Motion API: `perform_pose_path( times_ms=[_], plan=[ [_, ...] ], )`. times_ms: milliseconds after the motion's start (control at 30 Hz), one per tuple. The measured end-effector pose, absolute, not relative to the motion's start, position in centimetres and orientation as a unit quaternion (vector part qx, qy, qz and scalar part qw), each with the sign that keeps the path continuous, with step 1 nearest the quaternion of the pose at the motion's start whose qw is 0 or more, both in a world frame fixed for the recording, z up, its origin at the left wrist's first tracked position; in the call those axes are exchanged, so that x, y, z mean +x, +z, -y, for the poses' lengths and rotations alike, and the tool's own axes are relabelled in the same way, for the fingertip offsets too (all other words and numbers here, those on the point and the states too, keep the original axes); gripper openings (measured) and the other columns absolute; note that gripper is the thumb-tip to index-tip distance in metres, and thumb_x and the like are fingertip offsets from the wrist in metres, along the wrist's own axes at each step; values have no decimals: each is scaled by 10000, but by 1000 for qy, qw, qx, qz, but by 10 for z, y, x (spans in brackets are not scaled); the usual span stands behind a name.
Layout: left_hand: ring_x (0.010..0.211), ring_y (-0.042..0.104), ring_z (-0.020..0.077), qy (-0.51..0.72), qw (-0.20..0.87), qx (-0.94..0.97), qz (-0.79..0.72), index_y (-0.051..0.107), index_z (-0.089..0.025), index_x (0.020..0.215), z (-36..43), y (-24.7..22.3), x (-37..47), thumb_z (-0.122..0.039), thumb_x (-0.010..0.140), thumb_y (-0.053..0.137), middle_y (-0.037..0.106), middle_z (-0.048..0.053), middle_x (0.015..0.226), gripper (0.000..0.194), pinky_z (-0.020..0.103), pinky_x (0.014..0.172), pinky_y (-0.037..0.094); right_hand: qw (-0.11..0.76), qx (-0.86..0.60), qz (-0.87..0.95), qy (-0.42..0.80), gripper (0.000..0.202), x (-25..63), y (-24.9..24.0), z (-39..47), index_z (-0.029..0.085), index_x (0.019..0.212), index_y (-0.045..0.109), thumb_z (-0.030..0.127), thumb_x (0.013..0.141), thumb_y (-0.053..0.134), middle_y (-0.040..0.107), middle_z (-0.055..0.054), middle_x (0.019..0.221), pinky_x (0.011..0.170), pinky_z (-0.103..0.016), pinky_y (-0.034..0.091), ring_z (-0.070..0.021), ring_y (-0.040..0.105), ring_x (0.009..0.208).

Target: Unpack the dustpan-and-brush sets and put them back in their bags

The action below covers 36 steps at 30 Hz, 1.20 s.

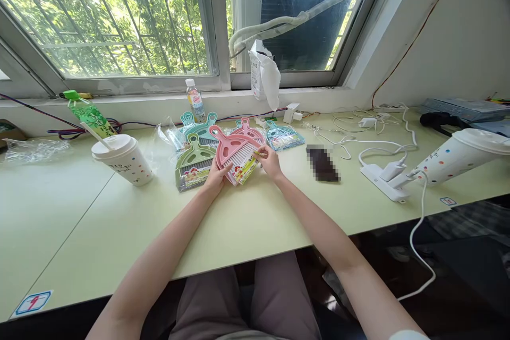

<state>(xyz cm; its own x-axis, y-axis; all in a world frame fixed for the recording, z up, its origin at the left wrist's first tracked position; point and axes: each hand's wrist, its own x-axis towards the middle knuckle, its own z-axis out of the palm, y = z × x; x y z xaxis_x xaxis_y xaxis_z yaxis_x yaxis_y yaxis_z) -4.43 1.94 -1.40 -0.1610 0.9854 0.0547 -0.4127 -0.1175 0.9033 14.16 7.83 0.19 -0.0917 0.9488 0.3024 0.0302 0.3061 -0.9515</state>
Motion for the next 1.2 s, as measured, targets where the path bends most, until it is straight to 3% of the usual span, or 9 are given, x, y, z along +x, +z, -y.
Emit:
perform_pose_path(
  times_ms=[100, 267, 400, 567, 833, 967, 1200],
  plan=[
    [1161, 602, 300, 648, 531, 378, -394, 518, -203, 1260, -18, -10, -44, -182, 567, 872, 626, 123, 1244, 779, 457, 977, 520, 553, -427, 590, 404, 376, 142, -2, -77, 222, 784, 500, 526, 687, 697, 591, -19, 850, 444, -251, 465, -152, 608, 672],
    [1191, 581, 326, 641, 522, 391, -405, 535, -190, 1231, -18, -8, -45, -93, 487, 864, 636, 124, 1231, 819, 449, 954, 538, 538, -466, 612, 343, 249, 145, -1, -77, 227, 838, 521, 416, 758, 662, 635, -21, 861, 567, -291, 502, -149, 600, 654],
    [1100, 638, 314, 646, 523, 365, -420, 555, -192, 1205, -18, -7, -46, -77, 522, 819, 671, 111, 1168, 741, 431, 882, 578, 523, -487, 635, 292, 268, 143, 1, -75, 223, 966, 544, 375, 774, 654, 641, -34, 899, 651, -305, 486, -159, 581, 691],
    [1003, 680, 278, 671, 507, 325, -433, 572, -190, 1145, -18, -2, -49, -115, 605, 788, 683, 100, 1136, 586, 369, 776, 614, 487, -475, 689, 249, 111, 138, 4, -68, 226, 863, 596, 331, 831, 577, 654, -11, 859, 648, -285, 428, -145, 549, 660],
    [1064, 661, 296, 672, 505, 333, -427, 565, -191, 1161, -19, -5, -49, -108, 596, 798, 677, 109, 1170, 617, 415, 864, 597, 454, -543, 659, 257, 304, 138, 13, -60, 254, 913, 673, 465, 920, 455, 700, -14, 903, 666, -289, 400, -190, 609, 786],
    [1100, 644, 309, 659, 511, 366, -412, 546, -209, 1232, -18, -7, -48, -116, 578, 812, 662, 112, 1209, 711, 448, 903, 574, 450, -574, 630, 268, 345, 145, 15, -63, 263, 944, 684, 568, 856, 549, 703, -32, 888, 676, -297, 410, -214, 618, 823],
    [1152, 610, 326, 659, 508, 387, -399, 534, -213, 1283, -17, -7, -46, -190, 565, 857, 641, 122, 1256, 787, 444, 905, 567, 447, -584, 594, 326, 289, 151, 13, -69, 232, 791, 654, 515, 743, 683, 698, -29, 830, 646, -289, 390, -203, 605, 771]
  ],
)
